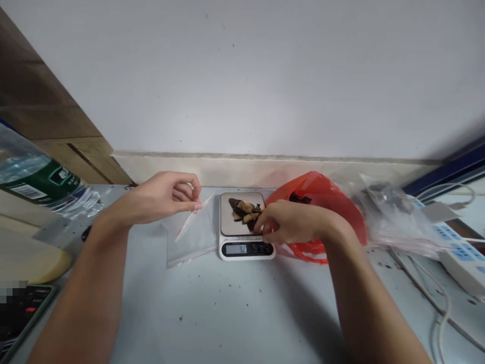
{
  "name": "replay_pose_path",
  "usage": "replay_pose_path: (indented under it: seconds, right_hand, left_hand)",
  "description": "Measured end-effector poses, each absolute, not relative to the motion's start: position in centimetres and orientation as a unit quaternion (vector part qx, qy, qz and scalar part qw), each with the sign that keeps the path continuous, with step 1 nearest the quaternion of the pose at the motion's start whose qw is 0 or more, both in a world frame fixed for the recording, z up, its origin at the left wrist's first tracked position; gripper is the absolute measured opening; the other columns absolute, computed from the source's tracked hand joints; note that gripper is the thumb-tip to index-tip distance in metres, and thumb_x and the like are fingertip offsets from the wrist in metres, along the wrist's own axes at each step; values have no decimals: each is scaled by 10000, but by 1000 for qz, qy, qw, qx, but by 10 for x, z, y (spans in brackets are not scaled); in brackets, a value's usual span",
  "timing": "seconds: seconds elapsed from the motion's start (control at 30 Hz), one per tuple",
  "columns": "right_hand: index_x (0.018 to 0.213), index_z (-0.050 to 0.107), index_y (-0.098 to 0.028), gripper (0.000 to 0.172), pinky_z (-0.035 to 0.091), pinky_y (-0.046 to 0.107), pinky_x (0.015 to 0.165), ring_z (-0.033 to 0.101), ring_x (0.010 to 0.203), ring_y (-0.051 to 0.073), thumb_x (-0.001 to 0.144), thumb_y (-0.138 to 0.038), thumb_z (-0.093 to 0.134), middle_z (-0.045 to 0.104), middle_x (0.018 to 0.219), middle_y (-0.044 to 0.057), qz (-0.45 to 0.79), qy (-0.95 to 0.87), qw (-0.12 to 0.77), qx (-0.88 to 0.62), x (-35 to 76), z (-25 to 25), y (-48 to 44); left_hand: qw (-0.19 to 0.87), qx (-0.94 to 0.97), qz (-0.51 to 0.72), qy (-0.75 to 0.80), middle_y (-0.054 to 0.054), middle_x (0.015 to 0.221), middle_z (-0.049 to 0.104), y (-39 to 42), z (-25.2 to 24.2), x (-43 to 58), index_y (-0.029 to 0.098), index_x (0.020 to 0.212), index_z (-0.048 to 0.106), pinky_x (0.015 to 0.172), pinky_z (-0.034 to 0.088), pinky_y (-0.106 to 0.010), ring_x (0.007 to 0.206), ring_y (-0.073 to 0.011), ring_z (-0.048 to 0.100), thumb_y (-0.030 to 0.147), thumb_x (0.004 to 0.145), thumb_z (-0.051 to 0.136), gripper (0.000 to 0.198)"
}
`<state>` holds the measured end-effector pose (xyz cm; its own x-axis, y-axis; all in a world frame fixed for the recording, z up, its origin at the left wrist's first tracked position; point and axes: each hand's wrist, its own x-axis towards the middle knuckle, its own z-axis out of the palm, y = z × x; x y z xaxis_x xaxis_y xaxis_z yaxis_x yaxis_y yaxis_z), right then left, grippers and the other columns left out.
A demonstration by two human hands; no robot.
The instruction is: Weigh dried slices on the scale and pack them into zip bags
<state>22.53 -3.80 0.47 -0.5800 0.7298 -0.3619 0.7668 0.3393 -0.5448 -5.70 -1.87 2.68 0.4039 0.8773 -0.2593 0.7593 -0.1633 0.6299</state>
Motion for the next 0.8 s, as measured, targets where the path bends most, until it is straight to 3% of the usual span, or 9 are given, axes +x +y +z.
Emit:
replay_pose_path:
  seconds: [0.1, 0.2, 0.37, 0.43, 0.53, 0.6, 0.67, 0.73, 0.8]
  right_hand:
    - [779, 800, -258, 216, 500, 268, 597, 711, 702, 187, 767, -88, 666, 811, 834, 20, -318, 827, 6, 463, 225, 7, -38]
    - [730, 741, -225, 193, 445, 268, 563, 630, 603, 155, 846, -129, 620, 728, 679, -2, -290, 834, -24, 468, 224, 14, -41]
    - [1268, 670, -253, 305, 507, 272, 693, 671, 775, 160, 993, -282, 541, 762, 905, 6, -376, 819, -180, 394, 211, 20, -48]
    - [1192, 684, -255, 245, 490, 270, 687, 636, 736, 148, 1020, -312, 519, 738, 867, -9, -379, 823, -187, 381, 203, 17, -49]
    - [843, 647, -213, 281, 448, 268, 644, 551, 627, 123, 1035, -379, 526, 650, 718, -27, -351, 826, -202, 392, 192, 10, -49]
    - [849, 605, -214, 249, 458, 264, 644, 589, 644, 125, 1010, -402, 579, 669, 749, -22, -354, 803, -257, 405, 189, 9, -49]
    - [1003, 598, -228, 159, 479, 255, 648, 653, 696, 136, 1001, -386, 590, 718, 833, -11, -374, 777, -293, 413, 193, 14, -50]
    - [1025, 607, -230, 108, 474, 245, 643, 675, 717, 143, 1001, -327, 568, 730, 824, -8, -354, 788, -241, 443, 206, 21, -50]
    - [868, 642, -214, 106, 443, 242, 626, 659, 713, 148, 953, -231, 581, 707, 753, -5, -280, 802, -118, 514, 225, 28, -49]
  left_hand:
    - [350, 759, 109, 538, -22, 761, 714, -21, 29, -54, 241, 837, 539, 630, 533, -291, 784, -219, 716, 574, 748, 637, 359]
    - [358, 756, 129, 533, -18, 774, 726, -23, 31, -48, 243, 864, 533, 648, 550, -283, 817, -222, 739, 582, 743, 620, 370]
    - [373, 732, 160, 548, -37, 869, 766, -28, 34, -36, 251, 951, 493, 737, 586, -323, 930, -271, 765, 562, 698, 631, 424]
    - [375, 721, 173, 556, -52, 921, 775, -29, 34, -33, 253, 1009, 483, 781, 599, -350, 977, -297, 766, 558, 688, 650, 474]
    - [359, 713, 191, 571, -66, 965, 778, -29, 31, -30, 254, 1086, 475, 840, 604, -385, 1037, -328, 757, 561, 687, 678, 542]
    - [350, 712, 198, 576, -67, 979, 779, -28, 29, -28, 255, 1106, 474, 858, 601, -393, 1035, -328, 758, 560, 698, 682, 550]
    - [351, 710, 207, 575, -59, 959, 780, -28, 28, -25, 257, 1087, 471, 853, 599, -387, 995, -314, 764, 548, 691, 689, 537]
    - [355, 703, 215, 578, -48, 908, 776, -29, 28, -22, 258, 1037, 470, 828, 604, -371, 954, -301, 770, 514, 662, 693, 507]
    - [352, 699, 213, 585, -39, 859, 769, -31, 29, -18, 259, 983, 481, 793, 611, -352, 928, -295, 775, 471, 633, 685, 457]
